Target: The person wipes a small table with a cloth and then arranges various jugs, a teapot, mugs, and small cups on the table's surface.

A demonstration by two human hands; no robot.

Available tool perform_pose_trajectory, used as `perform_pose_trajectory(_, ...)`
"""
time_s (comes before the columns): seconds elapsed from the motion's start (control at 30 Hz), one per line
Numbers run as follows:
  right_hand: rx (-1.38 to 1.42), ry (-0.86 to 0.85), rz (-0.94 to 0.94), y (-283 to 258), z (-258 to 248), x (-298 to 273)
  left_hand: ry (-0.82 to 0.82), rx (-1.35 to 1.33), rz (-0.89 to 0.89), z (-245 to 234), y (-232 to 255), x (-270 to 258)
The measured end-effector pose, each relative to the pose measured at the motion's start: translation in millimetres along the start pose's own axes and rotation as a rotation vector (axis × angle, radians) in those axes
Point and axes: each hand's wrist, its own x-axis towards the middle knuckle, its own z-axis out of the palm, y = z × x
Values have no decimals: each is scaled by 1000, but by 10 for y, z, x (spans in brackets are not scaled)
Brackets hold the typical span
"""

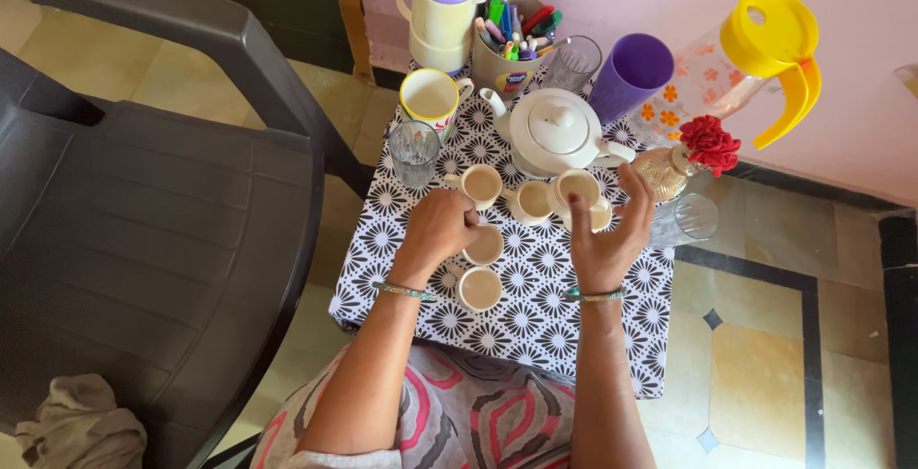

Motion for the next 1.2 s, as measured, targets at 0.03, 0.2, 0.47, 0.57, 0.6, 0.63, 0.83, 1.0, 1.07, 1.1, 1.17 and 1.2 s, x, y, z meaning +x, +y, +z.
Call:
perform_pose_trajectory(0.03, 77, -39, 69, -7, -3, -31, 26, -11, 28, -46, 8, -8)
perform_pose_trajectory(0.2, 233, -158, -34, -261, 82, -151, 148, -250, -83, -194, 100, 56)
perform_pose_trajectory(0.47, 70, -397, -69, -772, 297, -172, 251, -550, -291, 66, 233, 78)
perform_pose_trajectory(0.57, 29, -254, -138, -659, 360, -226, 199, -572, -132, 131, 230, 108)
perform_pose_trajectory(0.6, 111, -277, -42, -624, 354, -237, 177, -619, -41, 121, 217, 106)
perform_pose_trajectory(0.63, 193, -300, 51, -594, 343, -233, 156, -666, 50, 87, 202, 105)
perform_pose_trajectory(0.83, 524, -445, -63, -505, 123, -13, -152, -837, 327, -289, 252, -11)
perform_pose_trajectory(1.0, 345, -512, -82, -469, -12, 115, -17, -668, 395, -220, 390, 0)
perform_pose_trajectory(1.07, 204, -468, -144, -453, -9, 125, 26, -623, 343, -147, 410, 24)
perform_pose_trajectory(1.1, 290, -439, -78, -444, -4, 126, 86, -617, 339, -109, 414, 32)
perform_pose_trajectory(1.17, 461, -377, 52, -415, 10, 117, 205, -606, 332, -34, 403, 46)
perform_pose_trajectory(1.2, 432, -330, 87, -384, -2, 111, 268, -562, 315, -8, 380, 63)
